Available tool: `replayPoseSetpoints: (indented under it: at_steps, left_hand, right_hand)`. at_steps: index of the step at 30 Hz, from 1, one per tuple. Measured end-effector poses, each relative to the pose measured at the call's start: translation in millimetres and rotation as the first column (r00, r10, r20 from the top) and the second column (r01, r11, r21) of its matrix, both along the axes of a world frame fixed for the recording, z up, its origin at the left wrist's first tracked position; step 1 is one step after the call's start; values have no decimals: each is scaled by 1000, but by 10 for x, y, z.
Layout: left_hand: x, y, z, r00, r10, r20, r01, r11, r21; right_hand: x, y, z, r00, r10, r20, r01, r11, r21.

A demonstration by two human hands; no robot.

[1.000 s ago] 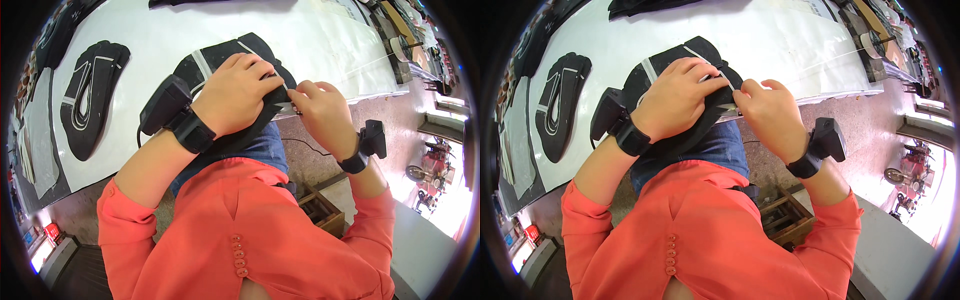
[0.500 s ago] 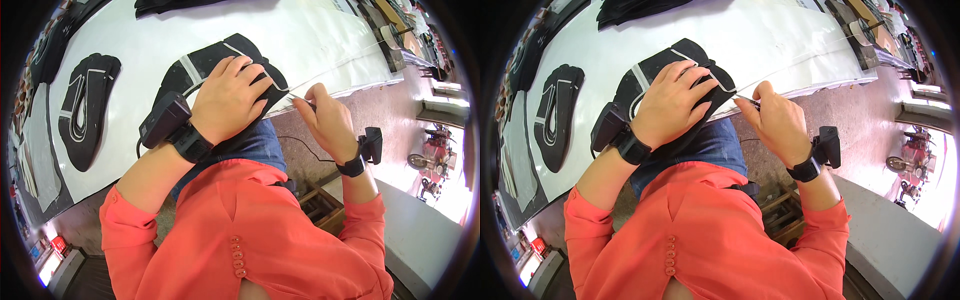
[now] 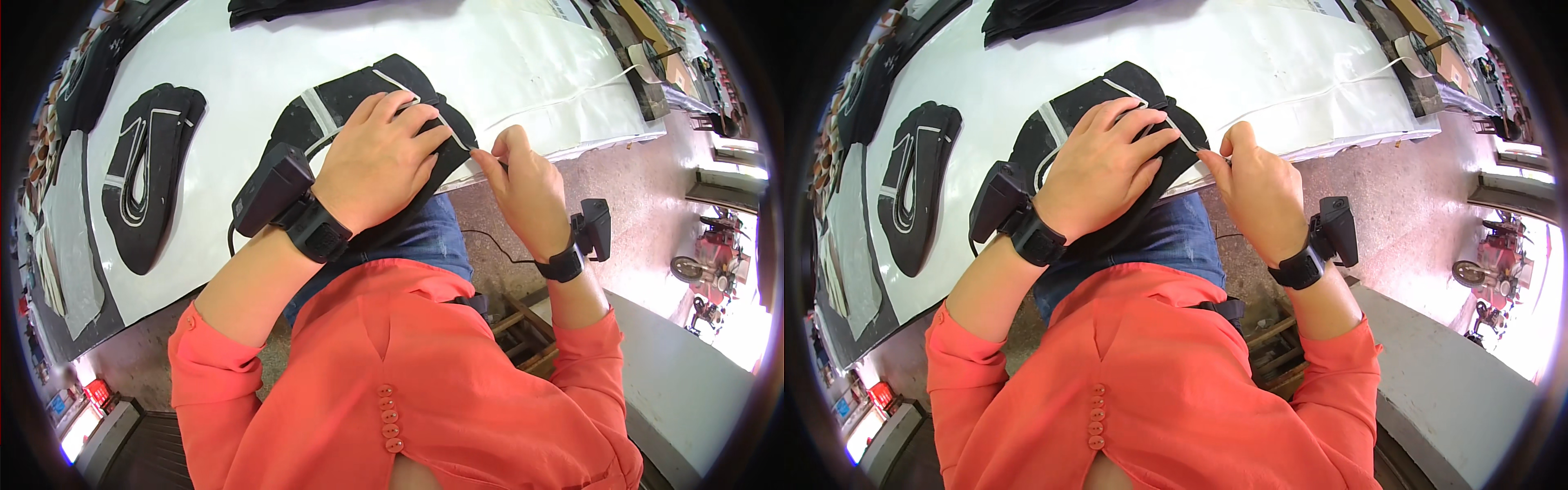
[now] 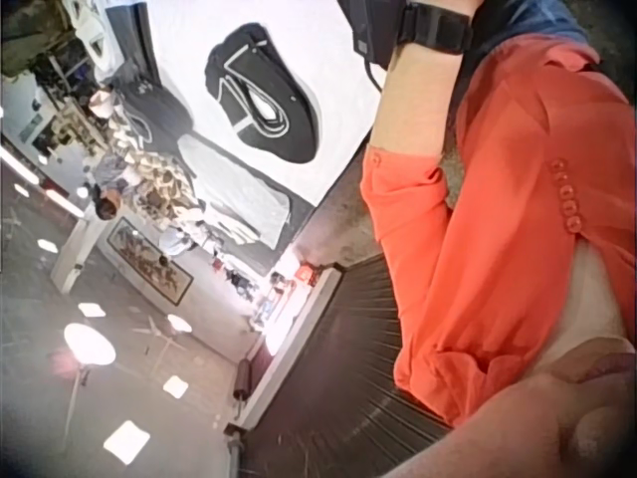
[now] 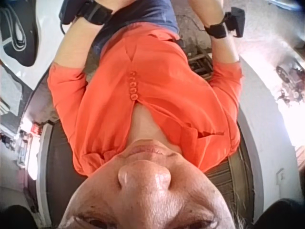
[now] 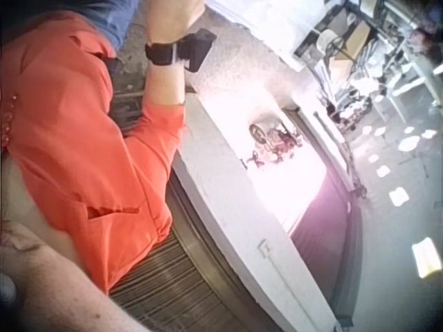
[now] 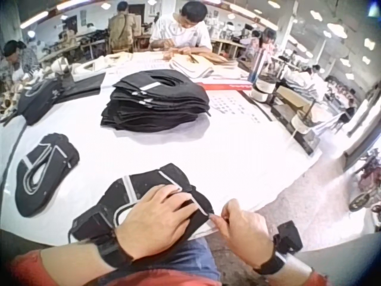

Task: Trimming thread and excess material from shoe upper components using snips.

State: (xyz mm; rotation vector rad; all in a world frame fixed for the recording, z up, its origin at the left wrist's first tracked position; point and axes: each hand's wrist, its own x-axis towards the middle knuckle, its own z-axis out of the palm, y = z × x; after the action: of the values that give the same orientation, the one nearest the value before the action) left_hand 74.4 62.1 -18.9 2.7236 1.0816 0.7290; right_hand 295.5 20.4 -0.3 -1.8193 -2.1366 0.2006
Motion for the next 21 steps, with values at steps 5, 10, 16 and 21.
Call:
replayPoseSetpoints:
  at_steps: [5,10,16,21]
  left_hand:
    - [-220,-106,175,998,17,60,-8,990,-137]
    - [-890,-234,421,959,212,188,-113,896,-430]
    - [-1631,-488,655,746,653,129,-169,374,-912]
    - [-1754,-671,598,590,792,157,36,169,-985]
  right_hand:
    - [59,16,37,983,-16,-184,1,997,-81]
    - [17,-34,17,928,269,-256,-228,957,179]
    - [-56,-323,-124,948,268,-170,-266,963,34]
    - [-221,-350,-52,961,243,-132,-244,970,10]
